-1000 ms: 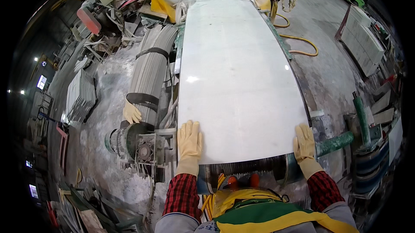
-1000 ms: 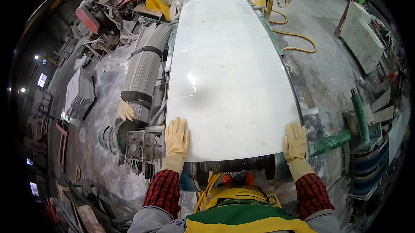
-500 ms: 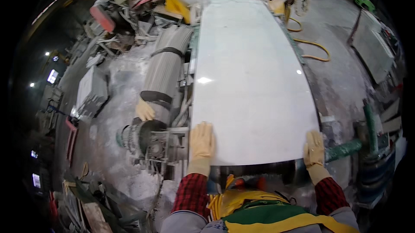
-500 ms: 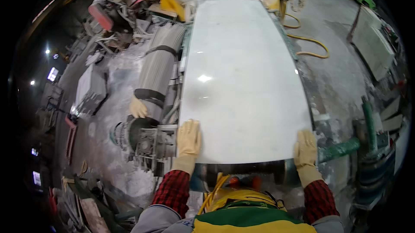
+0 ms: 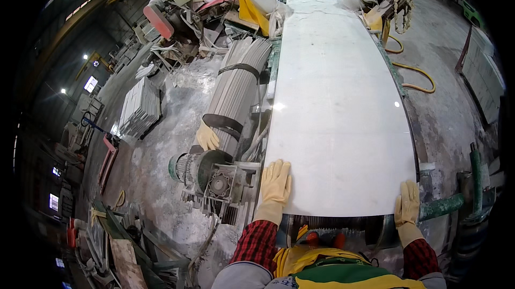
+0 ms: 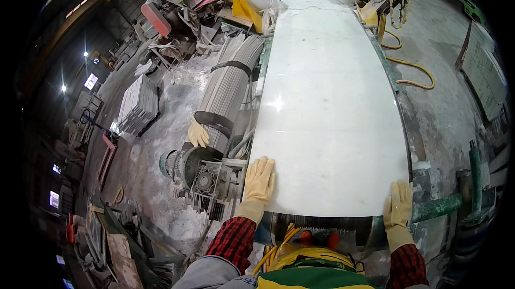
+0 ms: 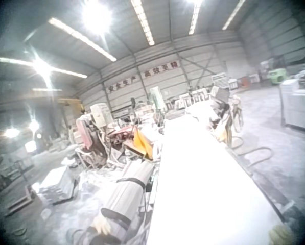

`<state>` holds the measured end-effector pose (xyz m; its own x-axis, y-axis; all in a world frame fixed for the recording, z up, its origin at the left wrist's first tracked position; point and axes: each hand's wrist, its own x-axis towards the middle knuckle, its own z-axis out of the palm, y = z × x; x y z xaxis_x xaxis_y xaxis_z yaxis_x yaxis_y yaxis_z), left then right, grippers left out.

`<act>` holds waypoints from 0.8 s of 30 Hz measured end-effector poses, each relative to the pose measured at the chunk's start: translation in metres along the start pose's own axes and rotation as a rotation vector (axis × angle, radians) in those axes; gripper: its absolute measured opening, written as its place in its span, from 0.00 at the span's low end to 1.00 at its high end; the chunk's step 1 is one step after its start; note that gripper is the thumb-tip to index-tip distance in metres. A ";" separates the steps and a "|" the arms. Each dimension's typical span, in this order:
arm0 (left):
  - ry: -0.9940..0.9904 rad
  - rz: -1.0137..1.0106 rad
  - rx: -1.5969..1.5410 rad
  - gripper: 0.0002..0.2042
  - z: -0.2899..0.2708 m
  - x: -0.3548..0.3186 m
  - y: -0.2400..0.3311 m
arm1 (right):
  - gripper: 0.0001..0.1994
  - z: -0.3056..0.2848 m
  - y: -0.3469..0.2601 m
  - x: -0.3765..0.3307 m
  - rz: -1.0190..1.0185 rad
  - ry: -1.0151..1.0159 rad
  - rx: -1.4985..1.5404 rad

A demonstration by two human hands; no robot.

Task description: The person repeatedly picks up large white rectangular slabs and feeds them into a processing machine with rollers. The slabs are handled one at a time and moved along the conveyor system.

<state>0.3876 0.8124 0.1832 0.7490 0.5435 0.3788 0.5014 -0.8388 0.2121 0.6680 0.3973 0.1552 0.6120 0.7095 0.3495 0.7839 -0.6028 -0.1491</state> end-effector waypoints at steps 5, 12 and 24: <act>-0.016 -0.003 -0.024 0.21 -0.006 0.000 0.003 | 0.25 0.001 0.000 -0.002 0.017 -0.012 0.017; -0.014 -0.007 -0.012 0.22 -0.004 -0.004 0.002 | 0.26 0.000 0.000 -0.005 0.004 0.004 -0.003; 0.007 0.015 0.002 0.21 -0.003 -0.008 0.001 | 0.24 -0.005 -0.006 -0.006 0.007 0.038 0.019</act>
<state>0.3805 0.8067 0.1835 0.7535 0.5304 0.3885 0.4908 -0.8469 0.2046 0.6591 0.3947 0.1588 0.6133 0.6909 0.3829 0.7817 -0.6004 -0.1686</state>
